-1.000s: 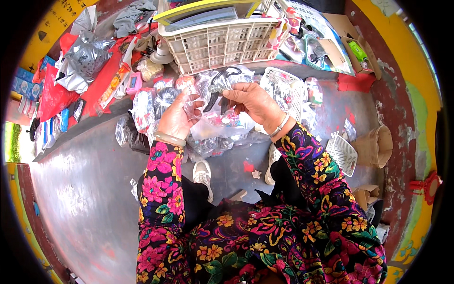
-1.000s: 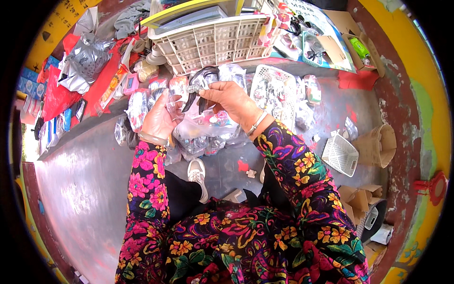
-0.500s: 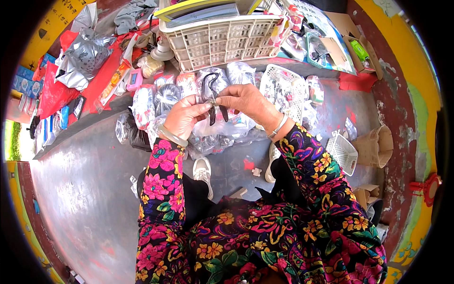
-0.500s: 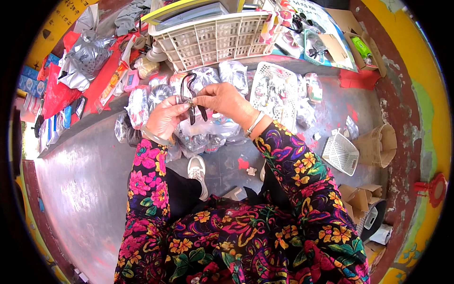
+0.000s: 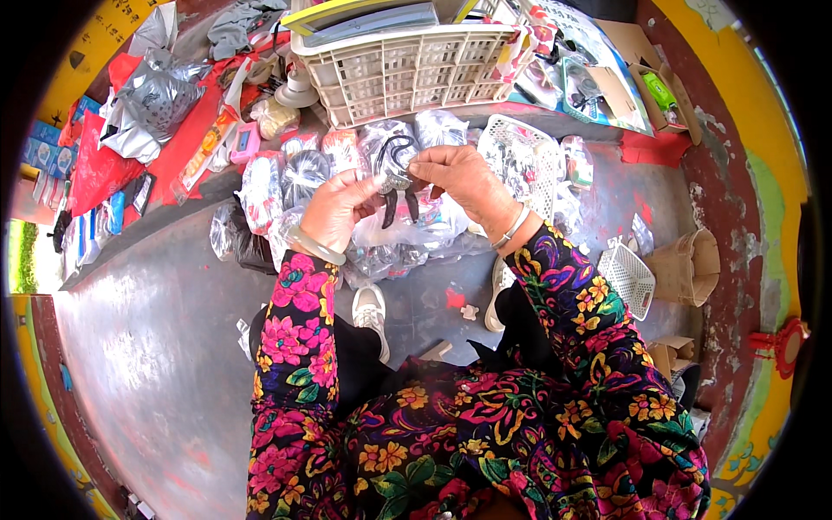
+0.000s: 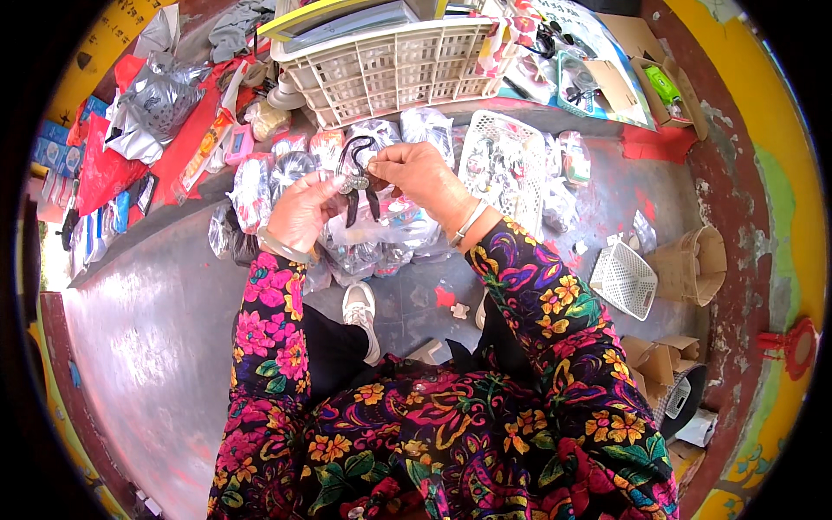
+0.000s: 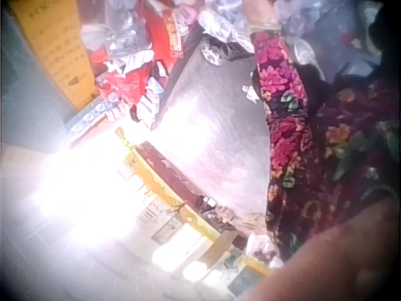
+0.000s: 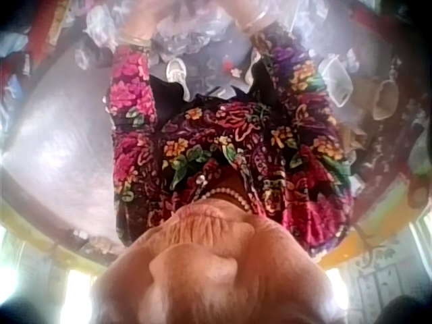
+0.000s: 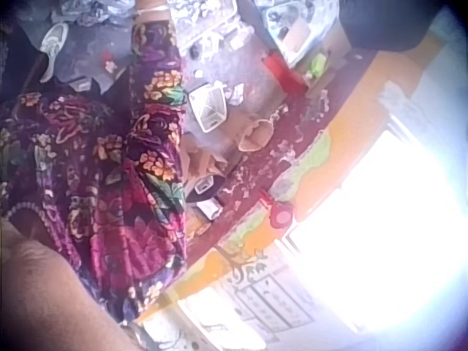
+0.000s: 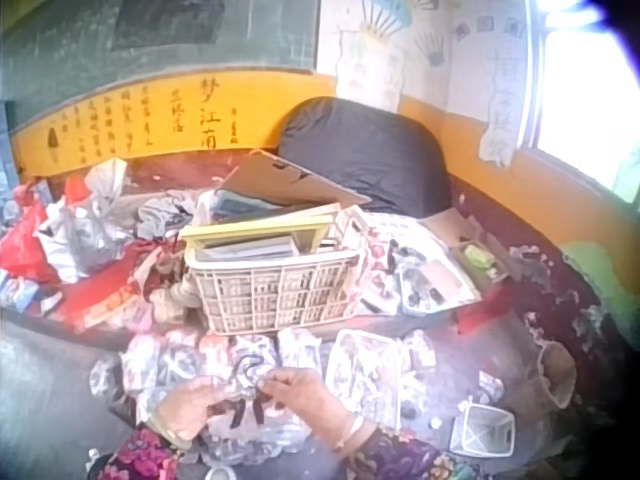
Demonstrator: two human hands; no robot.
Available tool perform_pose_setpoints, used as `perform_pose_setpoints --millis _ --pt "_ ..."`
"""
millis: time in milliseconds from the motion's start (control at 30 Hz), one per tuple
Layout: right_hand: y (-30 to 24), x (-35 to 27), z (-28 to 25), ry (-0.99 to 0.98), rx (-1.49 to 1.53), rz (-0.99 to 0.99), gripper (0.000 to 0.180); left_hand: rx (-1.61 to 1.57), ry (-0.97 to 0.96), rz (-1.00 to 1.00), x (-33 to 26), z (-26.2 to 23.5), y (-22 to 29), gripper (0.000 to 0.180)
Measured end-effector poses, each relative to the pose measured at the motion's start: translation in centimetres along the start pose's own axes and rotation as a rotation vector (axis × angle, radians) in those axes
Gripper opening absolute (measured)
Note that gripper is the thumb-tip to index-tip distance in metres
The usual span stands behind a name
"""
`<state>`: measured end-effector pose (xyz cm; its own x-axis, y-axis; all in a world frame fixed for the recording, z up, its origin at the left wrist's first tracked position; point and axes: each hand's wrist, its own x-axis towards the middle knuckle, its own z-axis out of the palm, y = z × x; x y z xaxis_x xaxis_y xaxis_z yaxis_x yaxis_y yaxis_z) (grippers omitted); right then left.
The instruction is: The person sits on the floor and sorts small items from a large plastic bag into a white plastic basket. They handle various small objects, including hair accessories and packaged goods, picking them up one by one and placing them into the basket.
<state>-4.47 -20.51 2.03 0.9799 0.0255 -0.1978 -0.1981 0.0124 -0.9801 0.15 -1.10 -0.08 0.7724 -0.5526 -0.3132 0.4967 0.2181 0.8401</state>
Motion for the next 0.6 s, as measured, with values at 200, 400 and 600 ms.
perform_pose_setpoints --millis 200,400,600 --pt "0.5 0.3 -0.1 -0.039 0.001 0.02 0.016 -0.038 0.042 0.038 0.1 -0.7 -0.3 0.01" --pt "0.4 0.2 -0.2 -0.041 0.033 0.042 0.016 -0.052 0.07 0.059 -0.1 0.0 0.0 0.008" --pt "0.4 0.2 -0.5 -0.08 0.125 0.083 0.018 -0.015 0.085 0.074 -0.3 0.5 0.1 0.009"
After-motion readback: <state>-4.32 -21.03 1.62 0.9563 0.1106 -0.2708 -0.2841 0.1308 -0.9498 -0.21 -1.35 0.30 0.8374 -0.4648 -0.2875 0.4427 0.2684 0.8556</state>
